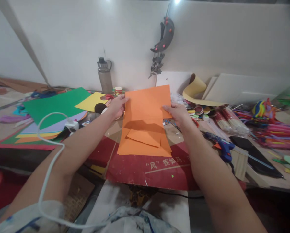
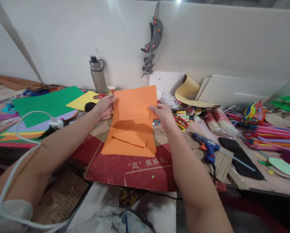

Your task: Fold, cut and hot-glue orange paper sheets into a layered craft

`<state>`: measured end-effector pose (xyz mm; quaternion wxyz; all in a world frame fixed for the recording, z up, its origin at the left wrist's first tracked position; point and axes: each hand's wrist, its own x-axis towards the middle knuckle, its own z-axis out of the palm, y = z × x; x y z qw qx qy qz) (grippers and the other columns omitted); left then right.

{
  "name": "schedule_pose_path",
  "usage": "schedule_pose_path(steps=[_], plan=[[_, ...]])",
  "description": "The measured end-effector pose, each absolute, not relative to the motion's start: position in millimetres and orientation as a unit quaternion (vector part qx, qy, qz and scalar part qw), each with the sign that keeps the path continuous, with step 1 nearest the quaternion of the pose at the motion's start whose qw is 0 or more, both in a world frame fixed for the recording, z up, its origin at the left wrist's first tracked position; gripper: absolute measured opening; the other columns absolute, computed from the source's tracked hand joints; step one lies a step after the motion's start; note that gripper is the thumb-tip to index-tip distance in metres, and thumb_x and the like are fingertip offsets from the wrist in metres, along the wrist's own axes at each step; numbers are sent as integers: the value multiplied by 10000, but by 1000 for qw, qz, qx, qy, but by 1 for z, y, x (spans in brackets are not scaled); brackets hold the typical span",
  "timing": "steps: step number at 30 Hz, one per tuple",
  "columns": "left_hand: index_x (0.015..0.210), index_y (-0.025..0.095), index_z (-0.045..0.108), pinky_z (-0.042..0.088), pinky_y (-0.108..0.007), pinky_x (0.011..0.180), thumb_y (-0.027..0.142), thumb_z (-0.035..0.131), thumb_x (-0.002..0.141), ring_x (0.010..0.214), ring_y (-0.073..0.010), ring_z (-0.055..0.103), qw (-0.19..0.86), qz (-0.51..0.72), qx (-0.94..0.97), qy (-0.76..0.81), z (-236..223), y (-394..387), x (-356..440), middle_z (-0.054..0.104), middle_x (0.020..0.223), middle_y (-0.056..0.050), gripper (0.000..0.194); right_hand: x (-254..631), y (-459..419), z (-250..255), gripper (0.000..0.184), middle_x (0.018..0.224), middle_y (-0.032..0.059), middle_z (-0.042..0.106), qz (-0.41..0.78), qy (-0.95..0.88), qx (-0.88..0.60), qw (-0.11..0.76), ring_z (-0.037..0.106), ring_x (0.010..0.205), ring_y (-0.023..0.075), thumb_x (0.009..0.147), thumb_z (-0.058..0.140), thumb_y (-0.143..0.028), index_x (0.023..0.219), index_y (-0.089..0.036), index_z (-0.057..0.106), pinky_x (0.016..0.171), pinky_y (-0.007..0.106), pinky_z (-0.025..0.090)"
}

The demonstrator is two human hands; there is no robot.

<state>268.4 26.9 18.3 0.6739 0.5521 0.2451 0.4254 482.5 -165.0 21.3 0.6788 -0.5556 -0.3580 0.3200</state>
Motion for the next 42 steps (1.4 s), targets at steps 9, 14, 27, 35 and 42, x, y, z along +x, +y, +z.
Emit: schedule_pose_path(steps=[9, 14, 27, 35, 42], plan=[[939, 164, 752, 620, -367, 796, 161, 801, 742, 755, -214, 759, 639, 307, 667, 229, 32, 36, 290, 775, 851, -55, 204, 492, -179, 35, 135, 686, -5, 735, 384, -375, -595, 598, 656, 574, 121, 748, 875, -231, 731, -205, 744, 487, 216, 555], [972, 181, 809, 596, -328, 766, 234, 833, 704, 843, -245, 755, 467, 222, 812, 269, 30, 52, 312, 791, 882, -46, 274, 493, -180, 39, 208, 612, -36, 636, 393, -412, -674, 470, 548, 499, 67, 809, 839, -134, 695, -183, 673, 402, 158, 474], [1083, 166, 829, 541, -267, 744, 194, 800, 663, 772, -181, 710, 400, 133, 892, 162, -14, 69, 368, 768, 771, -9, 422, 489, -188, 35, 390, 994, 110, 780, 195, -610, -768, 31, 749, 866, 265, 854, 816, -306, 1225, -199, 754, 790, 375, 582], [1091, 134, 816, 554, -314, 918, 222, 691, 861, 1059, -222, 707, 261, 273, 911, 166, -18, 52, 351, 802, 1152, -114, 276, 471, -177, 16, 624, 1331, 128, 652, 136, -740, -658, -9, 648, 1161, 301, 742, 934, -391, 1294, -210, 706, 986, 381, 511], [1235, 187, 784, 561, -337, 994, 369, 672, 943, 1064, -207, 723, 275, 204, 927, 150, -23, 34, 288, 763, 1324, -101, 361, 474, -175, 14, 475, 1260, 104, 648, 149, -737, -660, -3, 632, 1118, 273, 763, 912, -335, 1177, -223, 707, 913, 336, 486]])
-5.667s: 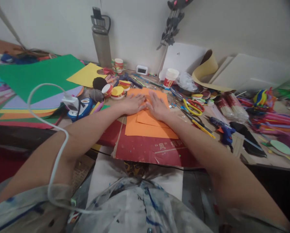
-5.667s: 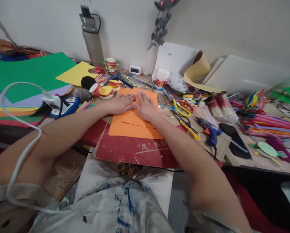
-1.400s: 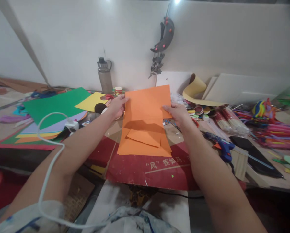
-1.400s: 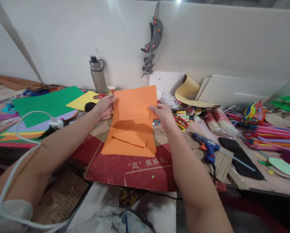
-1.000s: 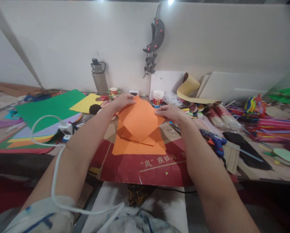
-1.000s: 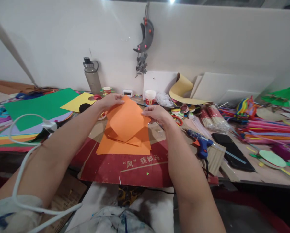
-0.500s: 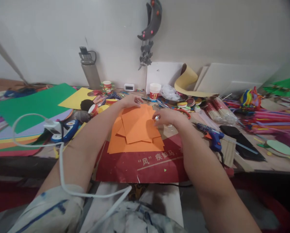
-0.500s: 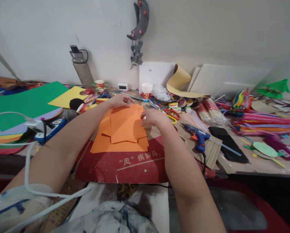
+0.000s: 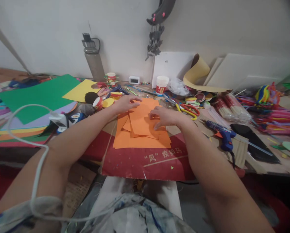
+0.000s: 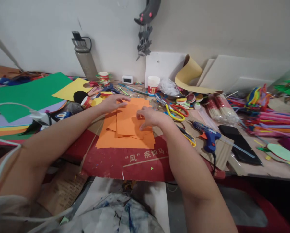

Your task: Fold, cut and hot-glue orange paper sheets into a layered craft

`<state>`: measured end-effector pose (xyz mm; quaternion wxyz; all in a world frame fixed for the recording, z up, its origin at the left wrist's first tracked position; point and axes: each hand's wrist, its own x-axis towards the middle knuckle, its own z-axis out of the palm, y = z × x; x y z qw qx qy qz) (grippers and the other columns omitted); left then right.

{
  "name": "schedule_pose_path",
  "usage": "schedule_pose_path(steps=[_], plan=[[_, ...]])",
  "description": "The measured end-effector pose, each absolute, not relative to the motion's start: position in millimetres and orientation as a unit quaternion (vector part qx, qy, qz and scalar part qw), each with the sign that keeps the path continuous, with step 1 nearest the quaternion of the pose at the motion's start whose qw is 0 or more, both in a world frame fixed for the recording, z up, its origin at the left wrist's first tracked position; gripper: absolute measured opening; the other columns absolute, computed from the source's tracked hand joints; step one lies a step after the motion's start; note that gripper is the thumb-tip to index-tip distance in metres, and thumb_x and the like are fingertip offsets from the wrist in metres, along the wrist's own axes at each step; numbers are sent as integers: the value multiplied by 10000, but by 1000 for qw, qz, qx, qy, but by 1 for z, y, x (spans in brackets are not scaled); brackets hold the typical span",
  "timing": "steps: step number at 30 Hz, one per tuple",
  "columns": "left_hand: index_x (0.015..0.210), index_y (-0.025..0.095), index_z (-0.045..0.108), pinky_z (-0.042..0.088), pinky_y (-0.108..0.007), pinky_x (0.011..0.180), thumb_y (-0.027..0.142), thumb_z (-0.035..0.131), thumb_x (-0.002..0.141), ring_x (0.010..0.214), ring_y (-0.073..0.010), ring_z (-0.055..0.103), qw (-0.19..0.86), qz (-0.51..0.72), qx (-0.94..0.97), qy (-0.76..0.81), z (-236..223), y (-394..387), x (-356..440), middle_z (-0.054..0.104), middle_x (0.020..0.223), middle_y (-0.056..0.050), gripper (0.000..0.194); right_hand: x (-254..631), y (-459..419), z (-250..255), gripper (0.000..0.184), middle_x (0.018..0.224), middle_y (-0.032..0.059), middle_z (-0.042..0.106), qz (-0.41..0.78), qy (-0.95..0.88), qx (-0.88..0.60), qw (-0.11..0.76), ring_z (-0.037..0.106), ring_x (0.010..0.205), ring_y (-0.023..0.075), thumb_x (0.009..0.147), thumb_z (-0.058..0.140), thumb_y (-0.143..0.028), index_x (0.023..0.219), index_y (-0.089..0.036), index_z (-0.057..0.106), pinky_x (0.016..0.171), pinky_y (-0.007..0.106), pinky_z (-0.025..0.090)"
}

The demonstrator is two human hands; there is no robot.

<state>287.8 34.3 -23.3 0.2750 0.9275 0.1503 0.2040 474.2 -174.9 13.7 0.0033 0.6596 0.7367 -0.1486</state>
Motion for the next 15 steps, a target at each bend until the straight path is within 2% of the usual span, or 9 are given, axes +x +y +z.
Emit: schedule_pose_path(steps=[3, 7, 11, 13, 15], plan=[[1310, 190, 745, 492, -360, 1142, 439, 605, 993, 1286, -235, 667, 259, 162, 942, 136, -30, 25, 276, 722, 1409, -113, 427, 476, -173, 12, 370, 1236, 110, 670, -158, 740, 653, -18, 642, 1111, 260, 795, 869, -281, 1128, -204, 727, 923, 322, 484], [1448, 146, 662, 394, -402, 1245, 645, 451, 1043, 1420, -277, 591, 251, 118, 957, 85, -34, 25, 271, 646, 1514, -163, 676, 479, -168, 10, 126, 1127, 91, 741, -155, 734, 658, -62, 671, 1055, 245, 891, 733, -266, 995, -206, 770, 905, 313, 472], [1463, 158, 668, 310, -448, 1296, 926, 373, 924, 1530, -345, 481, 300, 130, 945, 18, -32, 38, 263, 617, 1549, -190, 984, 483, -168, 13, 196, 1006, 69, 772, -164, 706, 681, -109, 672, 939, 228, 939, 644, -353, 942, -201, 767, 819, 315, 456], [1470, 191, 674, 280, -474, 1309, 985, 429, 849, 1564, -377, 429, 329, 127, 936, 6, -30, 42, 259, 577, 1595, -180, 1037, 484, -171, 16, 233, 952, 60, 758, -152, 693, 688, -151, 650, 883, 216, 932, 639, -395, 920, -191, 750, 780, 316, 444], [1458, 201, 687, 317, -475, 1291, 967, 594, 774, 1526, -393, 475, 354, 117, 928, 3, -28, 42, 258, 585, 1590, -172, 1032, 485, -174, 19, 245, 906, 46, 738, -153, 678, 689, -205, 630, 852, 206, 909, 652, -414, 897, -184, 738, 759, 312, 442]])
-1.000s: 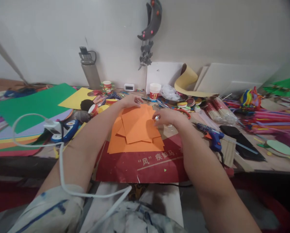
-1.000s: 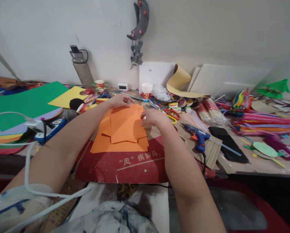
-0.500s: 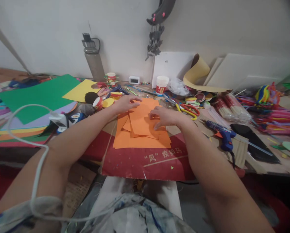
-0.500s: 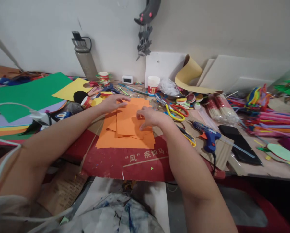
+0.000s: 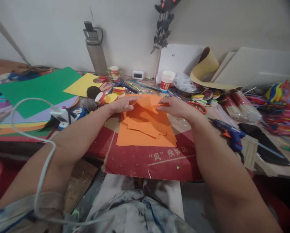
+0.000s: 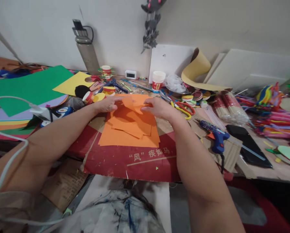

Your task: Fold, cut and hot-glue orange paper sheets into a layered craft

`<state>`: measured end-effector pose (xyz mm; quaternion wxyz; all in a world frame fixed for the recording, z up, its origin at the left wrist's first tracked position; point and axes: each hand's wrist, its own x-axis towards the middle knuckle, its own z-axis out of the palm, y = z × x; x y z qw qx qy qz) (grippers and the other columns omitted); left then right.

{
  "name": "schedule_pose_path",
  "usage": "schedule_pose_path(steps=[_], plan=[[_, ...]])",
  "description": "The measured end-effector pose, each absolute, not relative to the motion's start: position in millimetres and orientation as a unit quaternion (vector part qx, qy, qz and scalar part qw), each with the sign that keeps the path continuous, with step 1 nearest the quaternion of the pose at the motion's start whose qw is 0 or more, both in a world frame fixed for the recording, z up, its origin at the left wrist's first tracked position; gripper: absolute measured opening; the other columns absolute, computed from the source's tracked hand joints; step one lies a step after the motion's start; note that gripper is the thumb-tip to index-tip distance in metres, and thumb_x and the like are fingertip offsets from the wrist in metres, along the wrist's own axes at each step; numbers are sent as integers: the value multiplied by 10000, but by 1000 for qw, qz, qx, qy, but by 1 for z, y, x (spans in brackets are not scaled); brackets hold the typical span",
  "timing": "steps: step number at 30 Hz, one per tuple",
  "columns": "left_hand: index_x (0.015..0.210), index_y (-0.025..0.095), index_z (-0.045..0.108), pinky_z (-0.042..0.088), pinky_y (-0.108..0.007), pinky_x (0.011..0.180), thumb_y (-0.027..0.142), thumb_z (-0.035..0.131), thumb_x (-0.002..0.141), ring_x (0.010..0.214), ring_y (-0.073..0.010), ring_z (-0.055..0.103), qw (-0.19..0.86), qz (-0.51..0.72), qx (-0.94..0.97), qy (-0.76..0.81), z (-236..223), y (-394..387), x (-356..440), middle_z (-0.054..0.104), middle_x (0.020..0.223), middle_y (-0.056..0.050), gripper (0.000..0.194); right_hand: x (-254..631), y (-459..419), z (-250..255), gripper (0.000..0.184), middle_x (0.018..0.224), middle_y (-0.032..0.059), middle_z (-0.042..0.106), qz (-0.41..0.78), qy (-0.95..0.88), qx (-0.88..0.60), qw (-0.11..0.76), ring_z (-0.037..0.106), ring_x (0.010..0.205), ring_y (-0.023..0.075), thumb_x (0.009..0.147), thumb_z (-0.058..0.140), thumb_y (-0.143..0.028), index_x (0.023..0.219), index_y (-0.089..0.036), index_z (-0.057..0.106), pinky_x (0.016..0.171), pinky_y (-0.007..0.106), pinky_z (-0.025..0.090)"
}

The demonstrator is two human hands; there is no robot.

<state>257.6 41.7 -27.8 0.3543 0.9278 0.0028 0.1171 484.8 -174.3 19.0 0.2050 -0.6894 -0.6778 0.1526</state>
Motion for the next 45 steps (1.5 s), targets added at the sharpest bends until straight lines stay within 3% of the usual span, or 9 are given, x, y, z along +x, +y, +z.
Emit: schedule_pose_path(steps=[3, 6, 13, 16, 20, 23, 28, 36, 45], plan=[[1359, 195, 749, 442, -456, 1209, 775, 831, 710, 1384, -367, 613, 364, 136, 921, 28, -31, 33, 265, 717, 1424, -137, 875, 485, -177, 21, 258, 875, 25, 719, 209, -647, -677, 283, 625, 841, 201, 880, 675, -438, 917, -190, 739, 749, 305, 468], [1132, 149, 825, 578, -439, 1028, 648, 795, 812, 1138, -350, 732, 383, 196, 897, 99, -39, 24, 281, 815, 1149, -115, 593, 490, -172, 16, 276, 928, 35, 722, 195, -603, -675, 377, 651, 868, 205, 906, 654, -451, 987, -197, 725, 771, 317, 517], [1032, 149, 818, 590, -361, 980, 465, 746, 887, 1107, -274, 738, 430, 334, 822, 167, -53, 28, 304, 817, 1143, -109, 355, 494, -168, 9, 473, 1080, 116, 660, -250, -448, -638, 575, 697, 1018, 223, 1108, 251, -478, 1159, -226, 648, 870, 406, 576], [1105, 151, 809, 564, -353, 1041, 405, 676, 930, 1164, -263, 730, 424, 344, 821, 167, -53, 31, 303, 810, 1194, -106, 336, 472, -179, 16, 564, 996, 91, 664, -260, -485, -626, 553, 702, 972, 215, 1127, 161, -449, 1099, -254, 689, 885, 408, 571], [1110, 149, 798, 549, -345, 1066, 430, 657, 944, 1187, -263, 721, 427, 351, 821, 145, -47, 24, 298, 805, 1199, -109, 355, 442, -182, 15, 440, 859, 70, 701, -91, -643, -635, 419, 690, 863, 215, 1100, 385, -423, 913, -206, 720, 877, 380, 563], [1051, 129, 784, 576, -362, 1000, 484, 687, 942, 1129, -293, 730, 436, 349, 817, 141, -40, 15, 294, 812, 1115, -119, 383, 429, -173, -2, 357, 1116, 128, 765, 3, -709, -662, 245, 687, 1124, 272, 1082, 490, -405, 1028, -195, 774, 1059, 427, 518], [975, 132, 798, 568, -361, 957, 523, 699, 897, 1052, -290, 726, 381, 297, 863, 146, -38, 13, 292, 815, 1057, -102, 411, 422, -164, -28, 457, 1564, 178, 571, 6, -726, -679, 112, 438, 1497, 372, 1040, 595, -459, 1395, -185, 681, 1231, 541, 394], [864, 126, 793, 600, -376, 811, 501, 729, 779, 907, -290, 747, 447, 320, 815, 185, -52, 29, 300, 793, 876, -76, 390, 419, -168, -23, 533, 1613, 178, 527, 40, -738, -669, 74, 435, 1504, 366, 1074, 547, -392, 1547, -146, 569, 1248, 520, 388], [1139, 140, 807, 580, -430, 1047, 594, 780, 831, 1184, -314, 734, 489, 308, 792, 195, -55, 31, 304, 791, 1265, -152, 550, 419, -166, -28, 590, 1572, 218, 544, 25, -749, -658, 72, 475, 1410, 382, 1094, 499, -447, 1557, -85, 548, 1206, 545, 410]])
